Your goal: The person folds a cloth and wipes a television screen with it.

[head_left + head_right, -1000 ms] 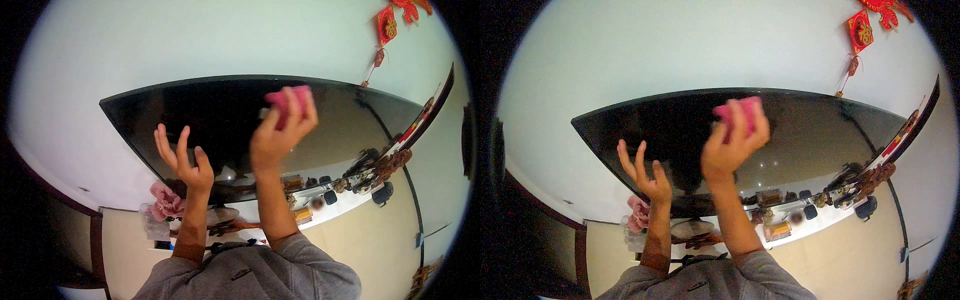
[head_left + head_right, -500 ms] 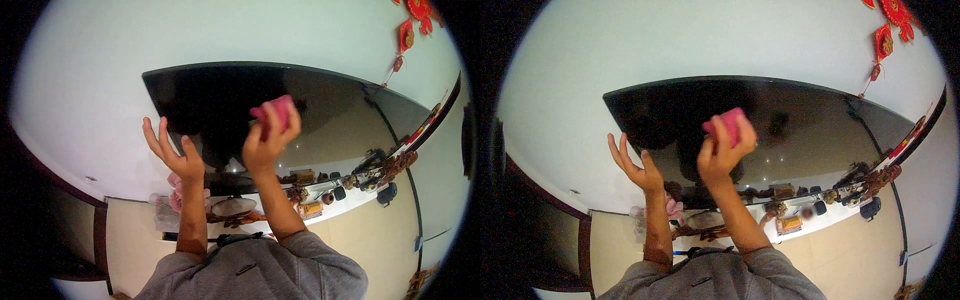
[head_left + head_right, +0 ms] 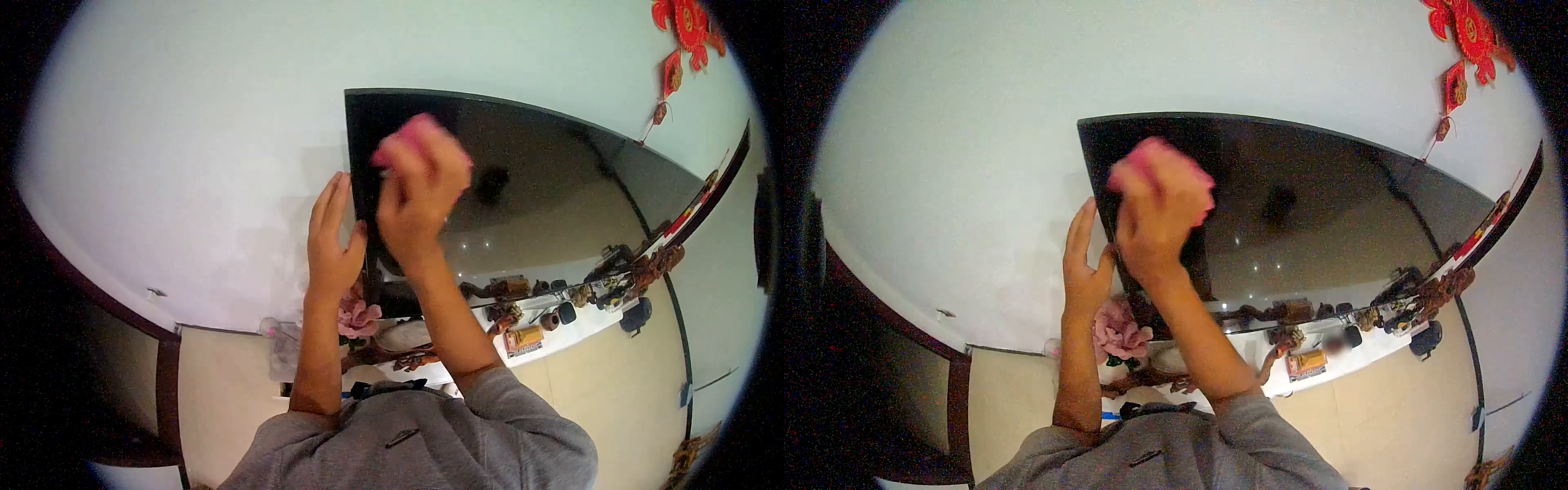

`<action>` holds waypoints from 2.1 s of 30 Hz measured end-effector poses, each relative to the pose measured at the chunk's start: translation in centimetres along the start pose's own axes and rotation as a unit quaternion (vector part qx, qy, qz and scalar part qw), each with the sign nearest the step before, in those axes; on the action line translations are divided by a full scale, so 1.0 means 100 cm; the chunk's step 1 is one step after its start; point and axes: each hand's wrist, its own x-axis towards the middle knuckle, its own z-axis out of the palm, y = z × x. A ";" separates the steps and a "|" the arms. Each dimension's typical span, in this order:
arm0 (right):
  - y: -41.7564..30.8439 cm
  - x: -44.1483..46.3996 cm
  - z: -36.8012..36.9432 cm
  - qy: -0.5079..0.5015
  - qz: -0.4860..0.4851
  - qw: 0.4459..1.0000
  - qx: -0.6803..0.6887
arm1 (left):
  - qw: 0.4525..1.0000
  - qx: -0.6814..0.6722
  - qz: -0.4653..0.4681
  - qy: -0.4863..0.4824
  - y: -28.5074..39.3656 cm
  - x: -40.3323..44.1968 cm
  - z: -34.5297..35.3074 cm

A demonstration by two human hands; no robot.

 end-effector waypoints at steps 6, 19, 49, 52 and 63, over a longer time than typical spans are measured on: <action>0.030 -0.005 -0.028 0.091 0.109 0.989 -0.043 | 0.997 -0.057 -0.010 -0.051 -0.001 -0.004 -0.008; -0.027 0.002 0.017 -0.114 -0.076 0.987 0.087 | 0.976 -0.213 -0.052 -0.010 -0.011 -0.020 0.018; -0.010 0.023 -0.005 -0.105 -0.042 0.993 0.040 | 0.991 -0.089 -0.025 0.092 0.006 -0.011 0.035; 0.000 -0.002 -0.019 -0.127 -0.046 0.989 0.056 | 0.987 -0.039 -0.011 0.152 0.012 -0.011 0.042; 0.116 0.022 -0.099 0.117 0.112 0.982 -0.098 | 0.977 0.016 0.096 0.192 0.060 -0.006 0.085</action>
